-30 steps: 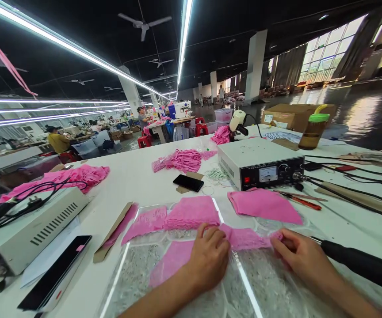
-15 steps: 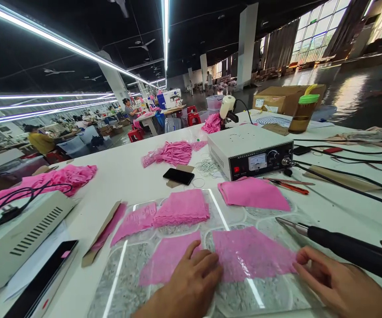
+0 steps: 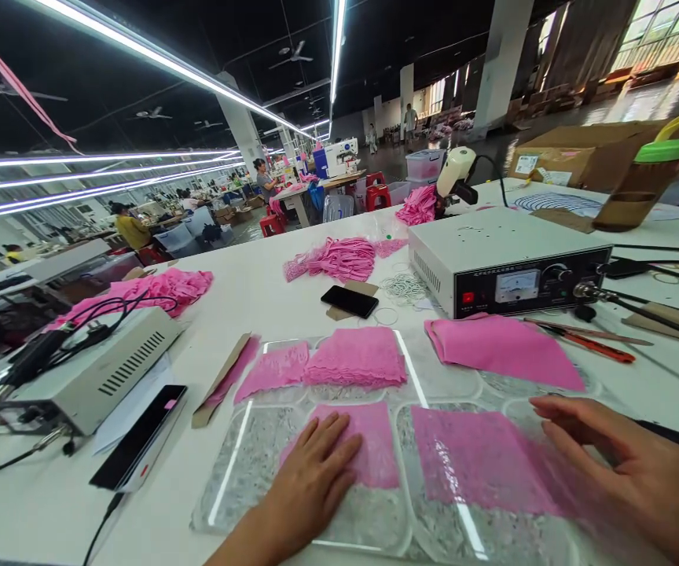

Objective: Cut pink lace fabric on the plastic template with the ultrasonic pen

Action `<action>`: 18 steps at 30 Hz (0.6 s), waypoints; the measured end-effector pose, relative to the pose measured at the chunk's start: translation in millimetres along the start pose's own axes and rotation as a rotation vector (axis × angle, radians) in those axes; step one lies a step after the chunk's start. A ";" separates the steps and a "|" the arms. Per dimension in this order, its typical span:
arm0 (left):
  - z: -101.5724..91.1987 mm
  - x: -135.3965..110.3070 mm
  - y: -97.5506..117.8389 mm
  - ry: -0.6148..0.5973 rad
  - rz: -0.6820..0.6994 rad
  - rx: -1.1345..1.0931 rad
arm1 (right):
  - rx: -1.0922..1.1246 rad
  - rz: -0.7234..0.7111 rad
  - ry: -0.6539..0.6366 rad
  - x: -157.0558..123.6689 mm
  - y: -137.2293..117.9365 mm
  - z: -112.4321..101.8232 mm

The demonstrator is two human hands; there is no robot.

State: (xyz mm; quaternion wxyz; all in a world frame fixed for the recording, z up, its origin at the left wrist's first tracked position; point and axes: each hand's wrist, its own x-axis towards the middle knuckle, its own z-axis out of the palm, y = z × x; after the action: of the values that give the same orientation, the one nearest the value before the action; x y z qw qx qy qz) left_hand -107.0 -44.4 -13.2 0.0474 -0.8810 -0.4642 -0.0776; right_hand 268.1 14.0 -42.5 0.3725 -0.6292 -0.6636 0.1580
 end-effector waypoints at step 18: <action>35.3 218.5 18.5 0.091 0.220 -0.177 | -0.304 -0.328 -0.167 87.8 0.2 42.7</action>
State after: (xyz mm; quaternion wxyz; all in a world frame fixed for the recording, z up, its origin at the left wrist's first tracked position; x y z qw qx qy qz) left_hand 33.3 127.7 -8.7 -0.0014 -0.9229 -0.3536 -0.1524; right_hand 244.8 108.7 -45.4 0.2380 -0.5466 -0.8016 0.0453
